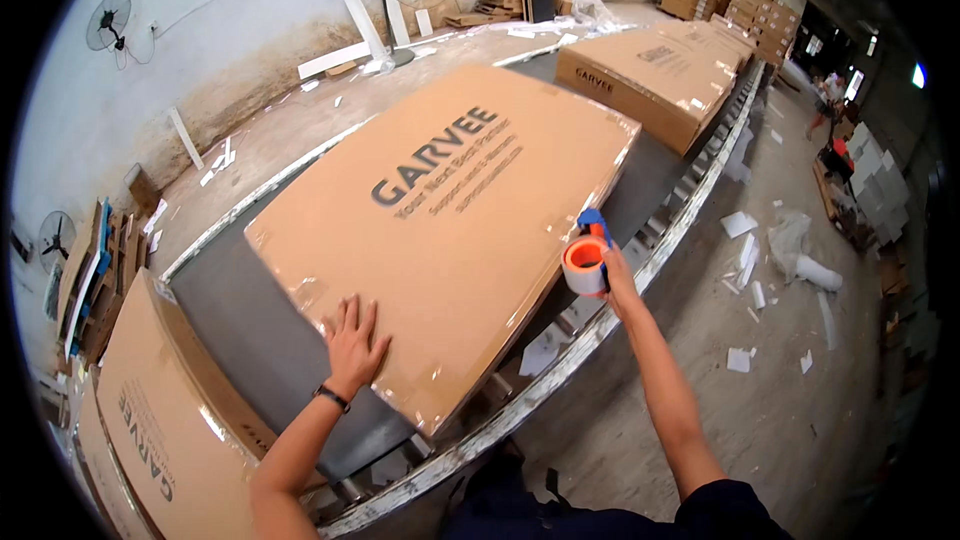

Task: The person uses a tape dispenser to apply tape to the seams of several large cardboard boxes moving along a conveyor line, smoothing the tape by hand.

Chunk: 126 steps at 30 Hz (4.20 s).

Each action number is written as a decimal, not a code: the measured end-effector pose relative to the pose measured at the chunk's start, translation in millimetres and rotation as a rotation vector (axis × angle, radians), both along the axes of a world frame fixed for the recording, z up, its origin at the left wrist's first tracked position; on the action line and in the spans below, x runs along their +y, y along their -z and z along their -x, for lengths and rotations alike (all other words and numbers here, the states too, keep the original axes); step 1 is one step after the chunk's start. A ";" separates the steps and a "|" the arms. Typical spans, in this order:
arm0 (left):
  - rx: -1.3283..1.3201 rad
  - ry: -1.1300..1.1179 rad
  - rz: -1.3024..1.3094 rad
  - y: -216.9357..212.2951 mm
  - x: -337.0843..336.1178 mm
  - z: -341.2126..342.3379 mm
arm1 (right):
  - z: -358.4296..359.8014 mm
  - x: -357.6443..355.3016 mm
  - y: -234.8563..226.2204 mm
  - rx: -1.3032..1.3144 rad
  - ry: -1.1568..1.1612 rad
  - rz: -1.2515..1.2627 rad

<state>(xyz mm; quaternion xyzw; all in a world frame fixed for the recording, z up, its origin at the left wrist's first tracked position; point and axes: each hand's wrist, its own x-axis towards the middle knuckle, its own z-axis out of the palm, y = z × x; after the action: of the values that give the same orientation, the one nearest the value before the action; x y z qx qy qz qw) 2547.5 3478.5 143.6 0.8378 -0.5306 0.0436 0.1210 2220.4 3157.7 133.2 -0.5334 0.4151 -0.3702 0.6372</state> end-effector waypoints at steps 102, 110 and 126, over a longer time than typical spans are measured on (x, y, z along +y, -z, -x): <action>-0.093 0.409 -0.710 -59.6 -761.9 272.1 | 93.5 -694.0 139.4 -0.026 -0.365 0.299; 0.106 0.163 -0.095 -15.8 -813.0 84.7 | 91.2 -684.4 159.2 0.094 -0.285 0.461; 0.117 0.006 0.288 -17.2 -813.2 80.1 | 103.9 -674.9 182.4 0.122 -0.324 0.402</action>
<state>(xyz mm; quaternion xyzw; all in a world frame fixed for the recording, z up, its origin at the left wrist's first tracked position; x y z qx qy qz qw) 2467.4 2665.3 160.8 0.8113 -0.5134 0.0697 0.2707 2116.6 2482.7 -49.2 -0.7302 0.2802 -0.3056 0.5430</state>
